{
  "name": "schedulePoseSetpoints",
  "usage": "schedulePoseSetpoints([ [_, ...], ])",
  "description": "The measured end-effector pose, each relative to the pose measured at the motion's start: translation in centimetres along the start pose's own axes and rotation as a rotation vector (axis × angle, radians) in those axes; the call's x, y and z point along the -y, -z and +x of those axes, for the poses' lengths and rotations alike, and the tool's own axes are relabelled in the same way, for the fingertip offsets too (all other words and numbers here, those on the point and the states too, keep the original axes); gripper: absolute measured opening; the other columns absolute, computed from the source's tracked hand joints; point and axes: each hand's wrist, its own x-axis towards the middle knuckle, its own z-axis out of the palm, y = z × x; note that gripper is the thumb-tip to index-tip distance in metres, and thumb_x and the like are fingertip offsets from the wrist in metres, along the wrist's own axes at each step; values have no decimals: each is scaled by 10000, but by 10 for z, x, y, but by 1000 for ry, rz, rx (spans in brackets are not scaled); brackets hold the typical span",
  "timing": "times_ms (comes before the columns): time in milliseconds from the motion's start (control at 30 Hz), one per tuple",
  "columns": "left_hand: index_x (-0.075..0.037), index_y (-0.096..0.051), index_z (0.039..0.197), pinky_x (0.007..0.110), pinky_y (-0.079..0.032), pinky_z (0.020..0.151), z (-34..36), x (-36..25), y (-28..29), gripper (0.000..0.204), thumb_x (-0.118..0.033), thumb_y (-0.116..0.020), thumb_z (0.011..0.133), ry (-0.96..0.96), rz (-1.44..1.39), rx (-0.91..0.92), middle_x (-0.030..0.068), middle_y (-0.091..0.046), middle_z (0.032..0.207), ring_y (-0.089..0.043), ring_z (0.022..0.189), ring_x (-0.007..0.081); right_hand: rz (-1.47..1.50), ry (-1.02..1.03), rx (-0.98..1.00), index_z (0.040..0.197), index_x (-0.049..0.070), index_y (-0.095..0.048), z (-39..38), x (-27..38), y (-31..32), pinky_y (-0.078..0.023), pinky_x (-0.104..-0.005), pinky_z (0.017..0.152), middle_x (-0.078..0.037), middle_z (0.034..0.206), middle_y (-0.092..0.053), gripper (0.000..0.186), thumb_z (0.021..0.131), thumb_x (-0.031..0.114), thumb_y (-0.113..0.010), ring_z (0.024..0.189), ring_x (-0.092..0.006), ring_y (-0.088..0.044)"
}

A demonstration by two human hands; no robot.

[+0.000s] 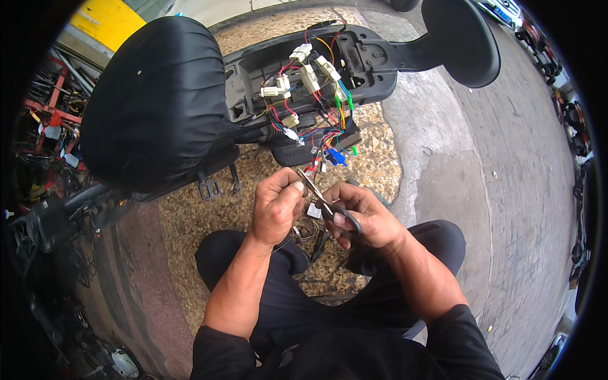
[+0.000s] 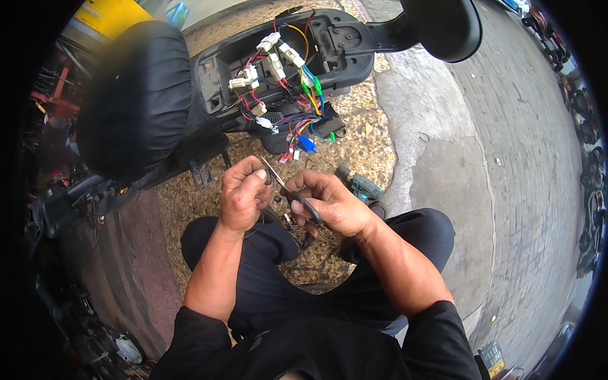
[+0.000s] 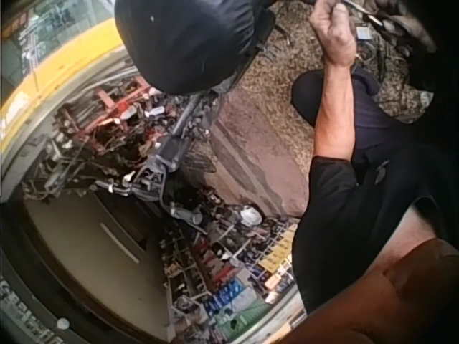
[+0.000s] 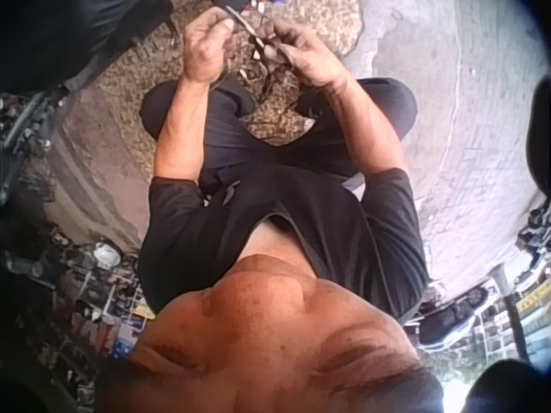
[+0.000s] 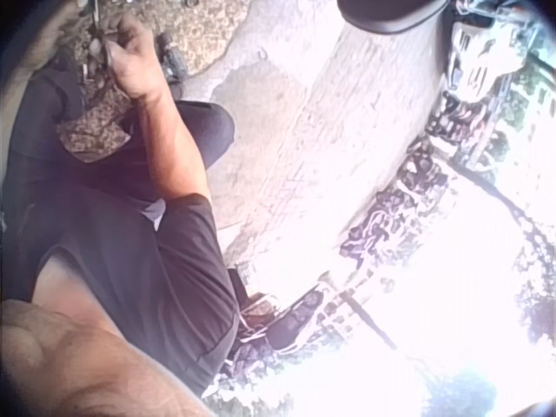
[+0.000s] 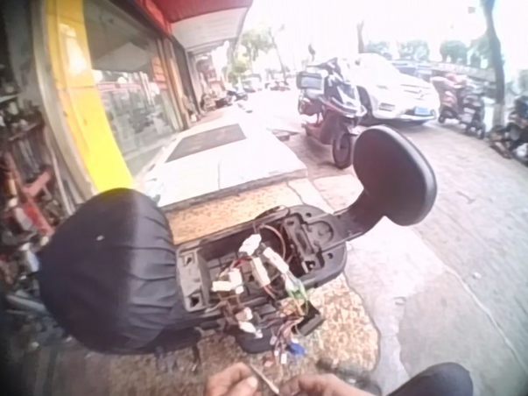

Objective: The person sits on the ground and repairs the wiring of a scooter. They use pliers to strip and cut wires, connect wire connectors, and wrap connections with electrical tape.

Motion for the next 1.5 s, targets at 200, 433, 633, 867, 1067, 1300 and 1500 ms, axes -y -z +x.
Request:
schedulePoseSetpoints([
  [200,-10,-551,776,291,-404,507,1,7,-10,151,-58,-527,917,-336,656,-135,36,-542,606,-498,547,92,-1049,264,-184,1173,0,-541,-2,-2,-5,-507,-379,561,-119,729,-647,393,813,92,-668,636,-258,-663],
  [433,-3,-562,757,294,-410,522,-1,5,-8,142,-45,-530,889,-289,709,-161,41,-548,605,-492,577,67,-1042,325,-173,1186,1,-535,1,-10,2,-482,-346,551,-95,696,-621,401,823,107,-669,593,-199,-619],
  [633,-29,-552,741,244,-323,491,-1,4,0,168,-36,-516,905,-123,345,-79,-47,-480,606,-391,554,31,-241,-15,23,1205,-12,-507,-1,-5,8,-454,-242,539,-30,823,-625,370,908,158,-648,698,-81,-573],
  [867,-53,-535,761,220,-302,464,-4,1,-1,160,-54,-508,919,-5,87,-40,-41,-476,605,-383,498,32,-18,-19,75,1194,12,-509,-2,-6,7,-504,-240,501,-35,844,-611,381,934,231,-681,700,-111,-608],
  [1067,-65,-532,769,216,-283,444,-4,-2,2,147,-68,-509,915,62,20,4,-42,-461,598,-382,494,25,140,-27,109,1184,11,-517,-1,-10,5,-490,-240,464,-41,798,-599,378,934,239,-687,687,-116,-609],
  [1300,-67,-544,794,213,-288,446,-4,1,1,127,-82,-527,919,31,7,-2,-41,-479,614,-383,492,26,75,-41,29,1163,-3,-524,-3,-3,4,-477,-243,490,-41,790,-603,372,920,223,-691,655,-101,-577],
  [1500,-73,-532,723,223,-323,530,2,9,2,247,-83,-660,934,-96,233,-66,-76,-504,657,-392,615,12,-437,144,-102,1163,-22,-520,2,-7,-3,-491,-256,669,-35,830,-627,306,893,66,-632,740,-83,-584],
])
